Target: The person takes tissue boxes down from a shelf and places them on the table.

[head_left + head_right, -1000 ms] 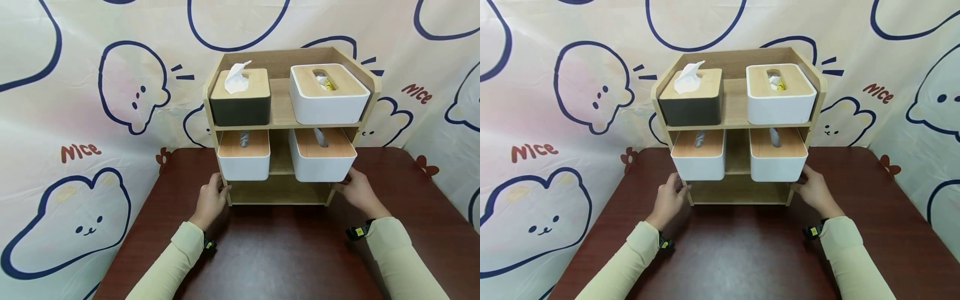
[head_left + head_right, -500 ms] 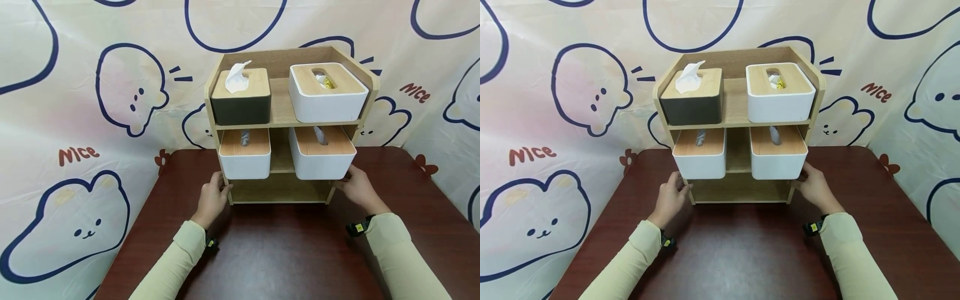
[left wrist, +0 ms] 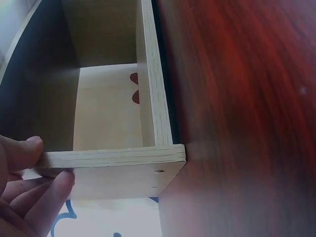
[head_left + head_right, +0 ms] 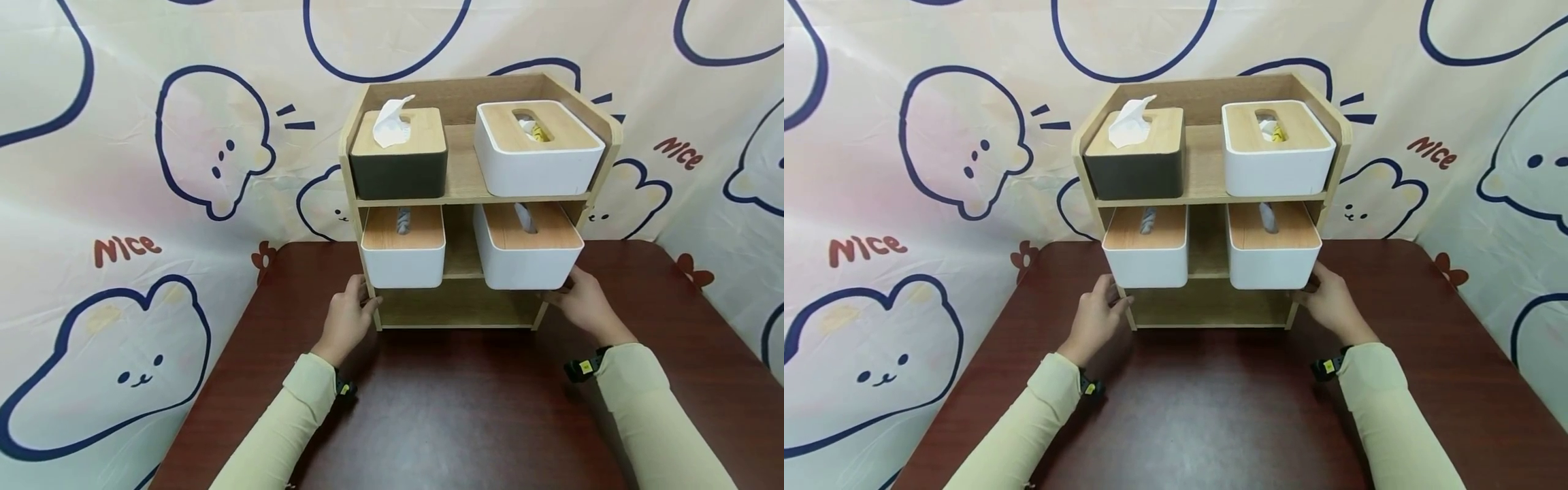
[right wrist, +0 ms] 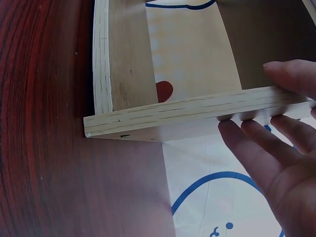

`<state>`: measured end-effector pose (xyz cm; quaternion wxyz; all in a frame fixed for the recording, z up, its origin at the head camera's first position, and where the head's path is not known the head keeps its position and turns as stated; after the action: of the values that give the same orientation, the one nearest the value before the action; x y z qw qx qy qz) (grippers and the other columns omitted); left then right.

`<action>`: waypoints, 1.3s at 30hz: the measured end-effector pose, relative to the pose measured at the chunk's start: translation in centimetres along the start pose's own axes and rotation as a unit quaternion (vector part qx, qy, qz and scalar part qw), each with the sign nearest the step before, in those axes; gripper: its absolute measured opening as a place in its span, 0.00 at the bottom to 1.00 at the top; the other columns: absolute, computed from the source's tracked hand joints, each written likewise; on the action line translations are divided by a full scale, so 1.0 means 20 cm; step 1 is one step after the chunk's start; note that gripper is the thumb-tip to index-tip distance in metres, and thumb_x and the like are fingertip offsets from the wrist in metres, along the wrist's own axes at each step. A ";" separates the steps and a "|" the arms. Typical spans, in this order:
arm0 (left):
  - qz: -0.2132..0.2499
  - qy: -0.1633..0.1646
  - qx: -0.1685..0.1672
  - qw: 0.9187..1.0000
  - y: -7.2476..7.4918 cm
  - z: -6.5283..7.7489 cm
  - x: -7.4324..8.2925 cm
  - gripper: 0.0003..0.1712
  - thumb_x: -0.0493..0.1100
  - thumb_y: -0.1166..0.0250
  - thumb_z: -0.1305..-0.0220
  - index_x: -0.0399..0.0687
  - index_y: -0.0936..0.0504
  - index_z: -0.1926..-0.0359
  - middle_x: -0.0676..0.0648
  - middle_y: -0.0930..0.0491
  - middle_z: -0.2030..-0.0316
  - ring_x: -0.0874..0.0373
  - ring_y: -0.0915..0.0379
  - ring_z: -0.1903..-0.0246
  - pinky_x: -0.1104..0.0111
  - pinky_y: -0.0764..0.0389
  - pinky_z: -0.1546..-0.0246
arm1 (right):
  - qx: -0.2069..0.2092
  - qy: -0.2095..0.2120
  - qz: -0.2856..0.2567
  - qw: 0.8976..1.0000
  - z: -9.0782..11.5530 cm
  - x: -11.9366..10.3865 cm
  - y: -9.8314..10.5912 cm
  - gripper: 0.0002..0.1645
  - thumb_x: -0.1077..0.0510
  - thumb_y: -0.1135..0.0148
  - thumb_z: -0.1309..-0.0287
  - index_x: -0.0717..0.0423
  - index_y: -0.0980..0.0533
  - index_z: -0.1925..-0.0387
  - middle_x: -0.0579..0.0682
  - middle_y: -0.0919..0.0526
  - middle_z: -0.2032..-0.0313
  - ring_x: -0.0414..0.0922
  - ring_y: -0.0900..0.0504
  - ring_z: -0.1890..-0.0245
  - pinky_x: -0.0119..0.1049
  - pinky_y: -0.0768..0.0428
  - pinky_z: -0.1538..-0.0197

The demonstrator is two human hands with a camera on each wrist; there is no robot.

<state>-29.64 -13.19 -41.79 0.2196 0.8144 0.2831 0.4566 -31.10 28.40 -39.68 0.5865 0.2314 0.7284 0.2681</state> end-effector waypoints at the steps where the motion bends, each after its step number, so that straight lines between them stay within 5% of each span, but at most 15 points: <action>1: -0.001 0.002 0.000 1.000 0.00 0.00 0.00 0.24 0.36 0.31 0.38 0.43 0.30 0.44 0.36 0.20 0.49 0.51 0.21 0.51 0.59 0.18 0.60 | 0.000 0.000 -0.003 1.000 -0.01 0.00 0.00 0.46 0.62 0.32 0.41 0.55 0.45 0.26 0.63 0.37 0.33 0.61 0.34 0.40 0.63 0.30 0.46; 6: 0.013 0.026 -0.011 1.000 -0.01 -0.01 -0.05 0.24 0.40 0.33 0.35 0.43 0.30 0.41 0.38 0.21 0.47 0.51 0.22 0.49 0.58 0.19 0.58 | -0.001 0.001 -0.007 1.000 -0.03 0.00 -0.02 0.45 0.64 0.32 0.41 0.56 0.44 0.27 0.63 0.35 0.34 0.61 0.33 0.41 0.61 0.29 0.47; 11: 0.081 0.051 -0.028 0.995 -0.03 -0.01 -0.13 0.25 0.52 0.38 0.31 0.46 0.27 0.38 0.44 0.20 0.46 0.55 0.22 0.49 0.58 0.19 0.56 | 0.007 0.000 -0.006 1.000 -0.05 0.00 -0.02 0.43 0.67 0.35 0.41 0.61 0.44 0.28 0.66 0.33 0.37 0.61 0.32 0.43 0.59 0.27 0.49; 16: 0.144 0.064 -0.007 0.987 -0.06 -0.01 -0.20 0.31 0.60 0.38 0.35 0.46 0.23 0.39 0.47 0.20 0.47 0.57 0.23 0.50 0.57 0.21 0.53 | 0.014 -0.006 -0.009 1.000 -0.05 0.00 -0.02 0.44 0.68 0.38 0.41 0.62 0.46 0.27 0.67 0.34 0.37 0.61 0.31 0.44 0.55 0.27 0.53; 26: 0.297 0.147 0.010 0.944 -0.19 0.00 -0.30 0.35 0.56 0.30 0.41 0.45 0.24 0.37 0.47 0.27 0.38 0.54 0.36 0.37 0.54 0.33 0.40 | 0.025 -0.008 0.006 1.000 -0.02 0.03 0.02 0.45 0.68 0.38 0.42 0.61 0.46 0.26 0.67 0.34 0.36 0.62 0.32 0.44 0.57 0.28 0.53; 33: 0.358 0.186 0.016 0.915 -0.21 0.07 -0.33 0.33 0.51 0.30 0.39 0.42 0.25 0.37 0.42 0.27 0.39 0.49 0.31 0.40 0.61 0.24 0.49 | 0.024 -0.012 0.007 1.000 0.00 0.04 -0.02 0.44 0.68 0.37 0.44 0.64 0.44 0.28 0.68 0.30 0.41 0.61 0.27 0.50 0.50 0.23 0.59; 39: 0.360 0.186 -0.024 0.914 -0.13 0.11 -0.22 0.35 0.45 0.29 0.39 0.41 0.29 0.33 0.39 0.29 0.37 0.45 0.33 0.38 0.63 0.25 0.48 | 0.025 -0.008 0.012 1.000 0.02 0.04 -0.03 0.42 0.69 0.37 0.45 0.67 0.42 0.30 0.70 0.29 0.42 0.63 0.27 0.48 0.55 0.23 0.57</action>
<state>-30.28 -14.32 -47.26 0.0029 0.7560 -0.0047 0.6546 -30.93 28.50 -40.68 0.5828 0.2571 0.7276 0.2548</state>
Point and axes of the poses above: each hand's wrist, its own z-axis away from the middle knuckle, its own y-axis out of the back of the hand, x = y × z, the point moved 4 cm from there along -z, towards the middle knuckle
